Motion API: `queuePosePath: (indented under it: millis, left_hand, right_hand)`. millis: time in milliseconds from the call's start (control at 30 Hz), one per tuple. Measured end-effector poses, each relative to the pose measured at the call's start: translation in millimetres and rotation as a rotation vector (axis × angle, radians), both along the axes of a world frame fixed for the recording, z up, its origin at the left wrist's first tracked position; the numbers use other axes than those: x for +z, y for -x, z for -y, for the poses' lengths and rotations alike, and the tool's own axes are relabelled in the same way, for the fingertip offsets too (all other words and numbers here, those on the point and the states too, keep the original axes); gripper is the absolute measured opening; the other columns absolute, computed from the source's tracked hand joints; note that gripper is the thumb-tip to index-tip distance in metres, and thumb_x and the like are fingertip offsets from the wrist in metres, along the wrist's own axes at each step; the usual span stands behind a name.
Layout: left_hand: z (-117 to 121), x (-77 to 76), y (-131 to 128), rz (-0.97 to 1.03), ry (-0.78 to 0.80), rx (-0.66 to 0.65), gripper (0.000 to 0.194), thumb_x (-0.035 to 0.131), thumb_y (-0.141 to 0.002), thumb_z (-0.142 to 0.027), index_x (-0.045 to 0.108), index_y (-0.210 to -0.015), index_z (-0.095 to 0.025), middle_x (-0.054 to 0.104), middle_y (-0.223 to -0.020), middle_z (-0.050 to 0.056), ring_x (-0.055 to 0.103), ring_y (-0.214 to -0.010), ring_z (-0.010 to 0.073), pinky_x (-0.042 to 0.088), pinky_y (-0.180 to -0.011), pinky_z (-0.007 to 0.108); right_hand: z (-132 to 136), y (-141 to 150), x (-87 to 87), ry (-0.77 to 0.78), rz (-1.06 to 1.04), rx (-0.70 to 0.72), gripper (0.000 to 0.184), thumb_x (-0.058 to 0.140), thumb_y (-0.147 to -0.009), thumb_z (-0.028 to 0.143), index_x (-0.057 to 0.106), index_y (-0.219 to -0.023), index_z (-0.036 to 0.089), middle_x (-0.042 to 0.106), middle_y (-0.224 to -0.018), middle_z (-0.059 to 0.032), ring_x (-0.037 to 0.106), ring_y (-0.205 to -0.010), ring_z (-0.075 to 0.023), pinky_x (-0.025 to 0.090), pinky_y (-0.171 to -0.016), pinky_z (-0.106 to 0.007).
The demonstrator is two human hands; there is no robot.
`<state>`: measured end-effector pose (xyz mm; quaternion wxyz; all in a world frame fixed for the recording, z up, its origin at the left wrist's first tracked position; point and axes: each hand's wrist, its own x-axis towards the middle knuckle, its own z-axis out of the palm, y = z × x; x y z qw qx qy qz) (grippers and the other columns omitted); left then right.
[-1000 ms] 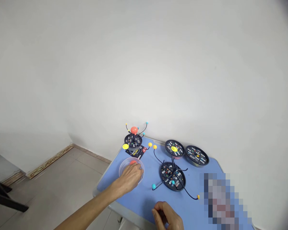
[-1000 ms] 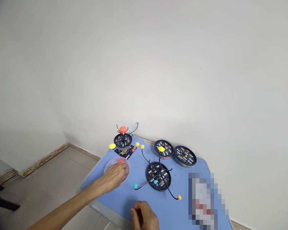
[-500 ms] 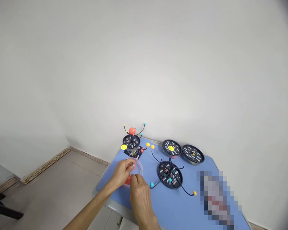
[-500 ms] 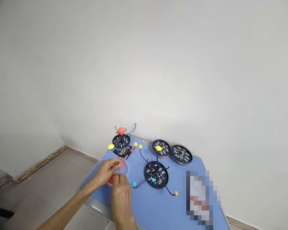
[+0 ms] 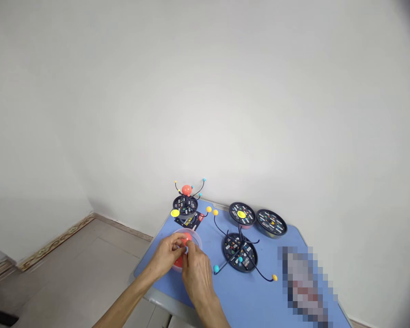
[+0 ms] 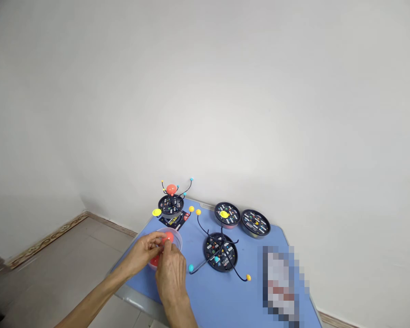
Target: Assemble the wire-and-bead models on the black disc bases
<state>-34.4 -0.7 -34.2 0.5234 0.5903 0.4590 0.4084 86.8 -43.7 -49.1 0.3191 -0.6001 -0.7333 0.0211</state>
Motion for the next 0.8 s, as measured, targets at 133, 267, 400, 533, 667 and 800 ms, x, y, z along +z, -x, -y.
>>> queuePosePath:
  millis: [133, 267, 400, 533, 667, 800]
  left_hand:
    - [-3, 0.1, 1, -0.160, 0.020, -0.069, 0.041, 0.057, -0.064, -0.029, 0.064, -0.102, -0.015, 0.067, -0.072, 0.000, 0.053, -0.054, 0.0139, 0.039, -0.054, 0.026]
    - [-5, 5.9, -3, -0.558, -0.164, -0.125, 0.024, 0.049, -0.068, -0.019, 0.066, -0.085, -0.017, 0.066, -0.075, 0.001, 0.058, -0.064, 0.0172, 0.040, -0.058, 0.027]
    - [-6, 10.0, -14, -0.945, -0.320, -0.173, 0.018, 0.051, -0.072, -0.011, 0.067, -0.078, -0.018, 0.069, -0.085, 0.005, 0.063, -0.084, 0.0221, 0.040, -0.070, 0.028]
    - [-7, 15.3, -23, -1.001, -0.318, -0.232, 0.018, 0.052, -0.072, -0.007, 0.065, -0.065, -0.018, 0.069, -0.079, 0.006, 0.065, -0.079, 0.0231, 0.039, -0.068, 0.029]
    - [1, 30.7, -23, -1.015, -0.332, -0.198, 0.019, 0.052, -0.079, -0.011, 0.069, -0.080, -0.018, 0.070, -0.095, 0.008, 0.067, -0.086, 0.0245, 0.043, -0.070, 0.029]
    - [37, 29.4, -37, -0.758, -0.478, 0.019, 0.030, 0.041, -0.094, -0.029, 0.070, -0.096, -0.023, 0.070, -0.101, 0.008, 0.068, -0.083, 0.0228, 0.049, -0.070, 0.028]
  right_hand:
    - [3, 8, -0.9, -0.047, 0.028, 0.000, 0.040, 0.046, -0.073, -0.004, 0.060, -0.105, 0.015, 0.073, -0.081, -0.0084, 0.070, -0.066, -0.0230, 0.040, -0.051, -0.026]
    - [22, -9, 23.5, -0.187, -0.012, 0.016, 0.025, 0.045, -0.080, 0.002, 0.063, -0.086, 0.018, 0.068, -0.070, -0.0069, 0.062, -0.054, -0.0197, 0.036, -0.048, -0.026]
    - [39, -69, 72.7, -0.135, -0.341, 0.124, 0.021, 0.050, -0.092, 0.023, 0.063, -0.076, 0.020, 0.063, -0.068, -0.0022, 0.057, -0.060, -0.0149, 0.040, -0.057, -0.024]
    - [35, -146, 102.8, 0.170, -0.741, 0.067, 0.030, 0.064, -0.082, 0.046, 0.064, -0.072, 0.018, 0.049, -0.056, 0.0037, 0.038, -0.048, -0.0096, 0.029, -0.045, -0.023]
    - [22, -203, 100.2, 0.375, -1.055, 0.059, 0.038, 0.080, -0.066, 0.052, 0.064, -0.064, 0.017, 0.048, -0.055, 0.0041, 0.036, -0.048, -0.0082, 0.028, -0.043, -0.022]
    - [14, -232, 89.5, 0.460, -1.248, 0.077, 0.035, 0.087, -0.058, 0.043, 0.069, -0.068, 0.015, 0.055, -0.060, 0.0007, 0.041, -0.052, -0.0083, 0.030, -0.044, -0.022]
